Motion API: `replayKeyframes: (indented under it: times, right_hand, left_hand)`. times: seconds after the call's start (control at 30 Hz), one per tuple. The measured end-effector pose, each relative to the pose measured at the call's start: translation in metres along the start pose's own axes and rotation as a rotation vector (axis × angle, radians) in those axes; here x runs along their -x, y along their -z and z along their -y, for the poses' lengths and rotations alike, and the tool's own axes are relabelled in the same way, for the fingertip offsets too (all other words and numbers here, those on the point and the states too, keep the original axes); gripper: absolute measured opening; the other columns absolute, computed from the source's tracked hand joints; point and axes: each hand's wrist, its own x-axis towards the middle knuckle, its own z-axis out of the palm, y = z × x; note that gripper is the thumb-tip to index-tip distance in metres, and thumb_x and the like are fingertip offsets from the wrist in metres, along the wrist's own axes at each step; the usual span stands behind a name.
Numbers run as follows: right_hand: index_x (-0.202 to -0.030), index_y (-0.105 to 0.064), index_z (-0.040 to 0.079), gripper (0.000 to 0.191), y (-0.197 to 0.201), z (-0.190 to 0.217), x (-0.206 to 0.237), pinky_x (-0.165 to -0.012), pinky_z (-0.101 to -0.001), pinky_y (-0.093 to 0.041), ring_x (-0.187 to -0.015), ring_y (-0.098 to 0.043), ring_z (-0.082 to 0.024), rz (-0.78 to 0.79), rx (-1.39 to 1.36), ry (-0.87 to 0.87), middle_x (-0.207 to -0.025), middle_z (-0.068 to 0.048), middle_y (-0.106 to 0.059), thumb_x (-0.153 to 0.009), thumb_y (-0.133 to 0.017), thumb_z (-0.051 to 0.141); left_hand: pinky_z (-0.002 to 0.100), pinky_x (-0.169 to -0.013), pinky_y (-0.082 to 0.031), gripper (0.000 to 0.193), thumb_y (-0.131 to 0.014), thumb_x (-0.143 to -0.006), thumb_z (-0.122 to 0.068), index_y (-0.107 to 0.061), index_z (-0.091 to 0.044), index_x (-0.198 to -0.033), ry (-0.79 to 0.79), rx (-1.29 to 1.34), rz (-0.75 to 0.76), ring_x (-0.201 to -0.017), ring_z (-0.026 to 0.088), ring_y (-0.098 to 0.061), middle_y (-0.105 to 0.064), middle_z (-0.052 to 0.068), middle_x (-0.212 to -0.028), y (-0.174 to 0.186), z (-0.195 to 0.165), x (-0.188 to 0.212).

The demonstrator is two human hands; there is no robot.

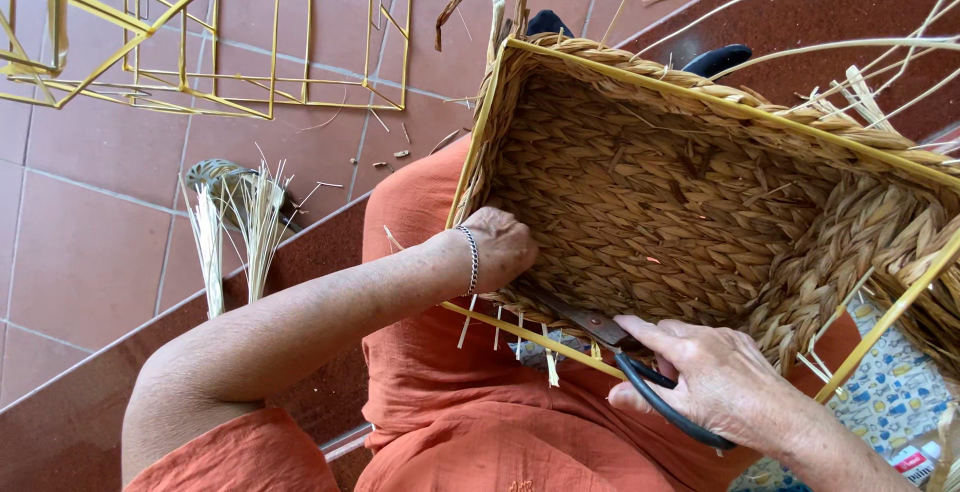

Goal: The person trims excess dried plant fibers from a woven basket using shears. They rotate the basket to access different edges and cut protruding strands flush with the frame.

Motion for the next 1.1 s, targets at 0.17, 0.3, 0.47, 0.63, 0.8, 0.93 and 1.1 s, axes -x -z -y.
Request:
replayKeyframes:
  times: [0.17, 0.3, 0.47, 0.63, 0.8, 0.93, 1.1]
  right_hand:
    - [-0.146, -0.06, 0.025, 0.088, -0.002, -0.001, 0.001, -0.075, -0.0419, -0.058, -0.084, -0.074, -0.026, -0.016, -0.043, 0.1, -0.101, -0.006, -0.076, -0.071, -0.074, 0.068]
    - [-0.14, -0.062, 0.025, 0.078, -0.001, 0.004, -0.006, -0.076, -0.0464, -0.057, -0.088, -0.073, -0.033, 0.007, 0.012, 0.126, -0.094, -0.011, -0.076, -0.076, -0.072, 0.068]
    - [-0.134, -0.062, 0.014, 0.073, -0.004, 0.004, -0.009, -0.07, -0.0513, -0.055, -0.081, -0.072, -0.037, -0.041, 0.193, 0.229, -0.086, -0.015, -0.074, -0.081, -0.063, 0.064]
    - [-0.136, -0.062, 0.013, 0.074, -0.015, -0.006, -0.009, -0.065, -0.0468, -0.058, -0.074, -0.075, -0.032, -0.066, 0.139, 0.23, -0.085, -0.013, -0.076, -0.082, -0.062, 0.064]
    - [-0.137, -0.062, 0.017, 0.085, -0.011, -0.016, -0.003, -0.067, -0.0419, -0.059, -0.073, -0.075, -0.027, -0.168, 0.055, 0.208, -0.094, -0.012, -0.076, -0.071, -0.075, 0.07]
    - [-0.145, -0.058, 0.031, 0.094, 0.01, -0.02, 0.011, -0.074, -0.0401, -0.057, -0.079, -0.073, -0.022, -0.058, 0.1, -0.085, -0.09, -0.002, -0.073, -0.064, -0.08, 0.075]
    - [-0.146, -0.057, 0.035, 0.091, 0.017, -0.017, 0.013, -0.076, -0.0394, -0.057, -0.081, -0.072, -0.022, 0.045, 0.059, -0.194, -0.086, -0.001, -0.071, -0.067, -0.08, 0.071]
  left_hand:
    - [0.04, -0.071, -0.06, 0.015, -0.072, -0.089, -0.015, -0.077, -0.013, -0.102, -0.025, 0.062, -0.109, -0.088, 0.026, -0.074, -0.077, 0.01, -0.097, 0.005, -0.001, 0.012]
    - [0.041, -0.074, -0.06, 0.014, -0.073, -0.088, -0.016, -0.078, -0.012, -0.1, -0.027, 0.104, -0.108, -0.089, 0.026, -0.074, -0.076, 0.012, -0.096, 0.009, 0.0, 0.016]
    - [0.04, -0.075, -0.06, 0.015, -0.07, -0.091, -0.013, -0.077, -0.01, -0.104, -0.013, 0.104, -0.085, -0.089, 0.026, -0.073, -0.076, 0.013, -0.098, 0.016, -0.003, 0.022]
    - [0.035, -0.07, -0.066, 0.041, -0.074, -0.09, -0.011, -0.064, -0.008, -0.13, 0.101, 0.037, 0.289, -0.084, 0.023, -0.075, -0.07, 0.02, -0.098, 0.027, -0.001, 0.01]
    - [0.041, -0.058, -0.062, 0.065, -0.062, -0.09, -0.005, -0.041, 0.005, -0.151, 0.039, -0.081, -0.268, -0.073, 0.027, -0.071, -0.068, 0.016, -0.075, -0.007, 0.003, 0.006]
    - [0.034, -0.068, -0.053, 0.027, -0.061, -0.092, -0.015, -0.081, -0.021, -0.11, -0.069, -0.858, 0.096, -0.074, 0.015, -0.064, -0.067, 0.004, -0.081, -0.02, -0.001, -0.003]
    - [0.041, -0.068, -0.063, 0.028, -0.069, -0.091, -0.015, -0.071, -0.008, -0.118, -0.093, -0.037, 0.095, -0.087, 0.026, -0.073, -0.074, 0.013, -0.104, -0.013, -0.006, -0.005]
